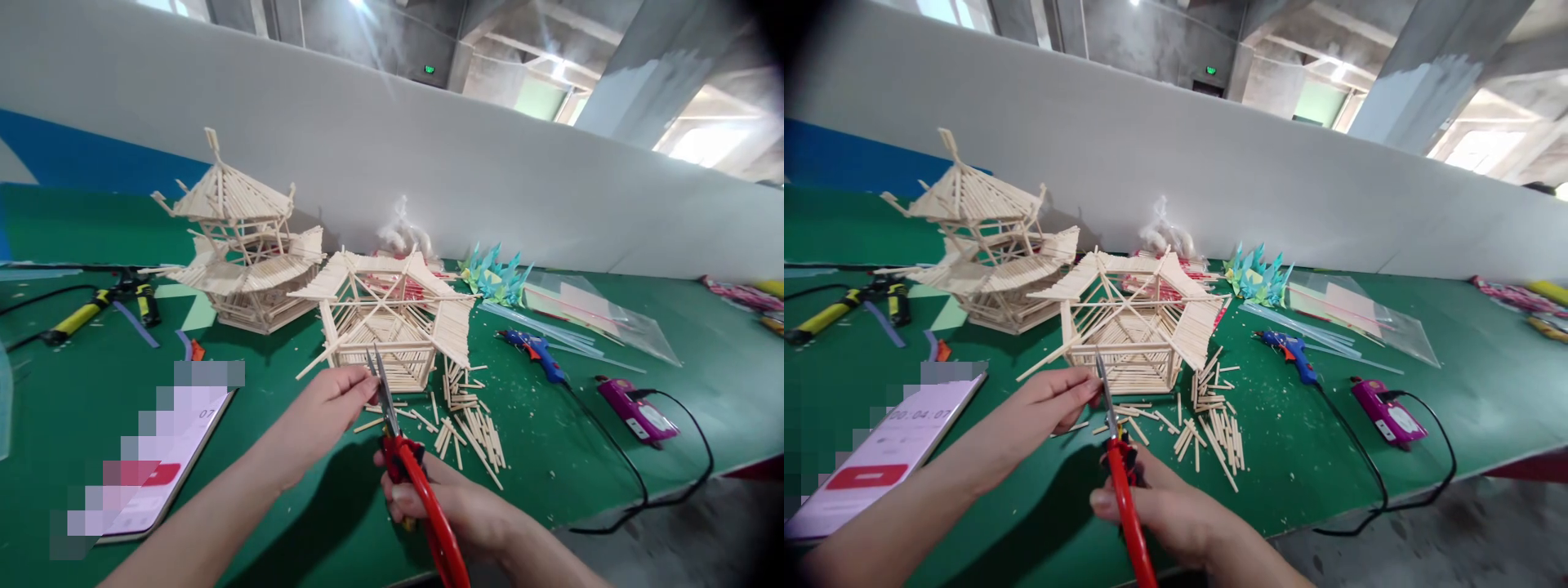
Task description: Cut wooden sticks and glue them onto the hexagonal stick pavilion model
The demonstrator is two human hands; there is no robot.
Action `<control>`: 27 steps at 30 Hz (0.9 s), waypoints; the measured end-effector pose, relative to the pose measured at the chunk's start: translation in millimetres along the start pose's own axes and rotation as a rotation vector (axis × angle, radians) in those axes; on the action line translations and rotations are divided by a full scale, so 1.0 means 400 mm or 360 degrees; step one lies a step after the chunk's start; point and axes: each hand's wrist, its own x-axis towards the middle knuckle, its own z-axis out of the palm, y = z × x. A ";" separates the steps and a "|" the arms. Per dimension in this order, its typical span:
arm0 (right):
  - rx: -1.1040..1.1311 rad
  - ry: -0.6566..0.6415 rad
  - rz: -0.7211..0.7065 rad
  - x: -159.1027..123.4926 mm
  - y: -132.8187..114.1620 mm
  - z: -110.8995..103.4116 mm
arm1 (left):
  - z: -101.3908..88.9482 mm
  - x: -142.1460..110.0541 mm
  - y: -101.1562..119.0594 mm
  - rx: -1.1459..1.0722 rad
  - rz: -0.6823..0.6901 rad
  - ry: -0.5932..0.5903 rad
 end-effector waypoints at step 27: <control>0.0942 -0.0566 0.0050 0.037 -0.006 -0.002 | -0.004 0.000 0.009 0.0177 0.0205 0.0412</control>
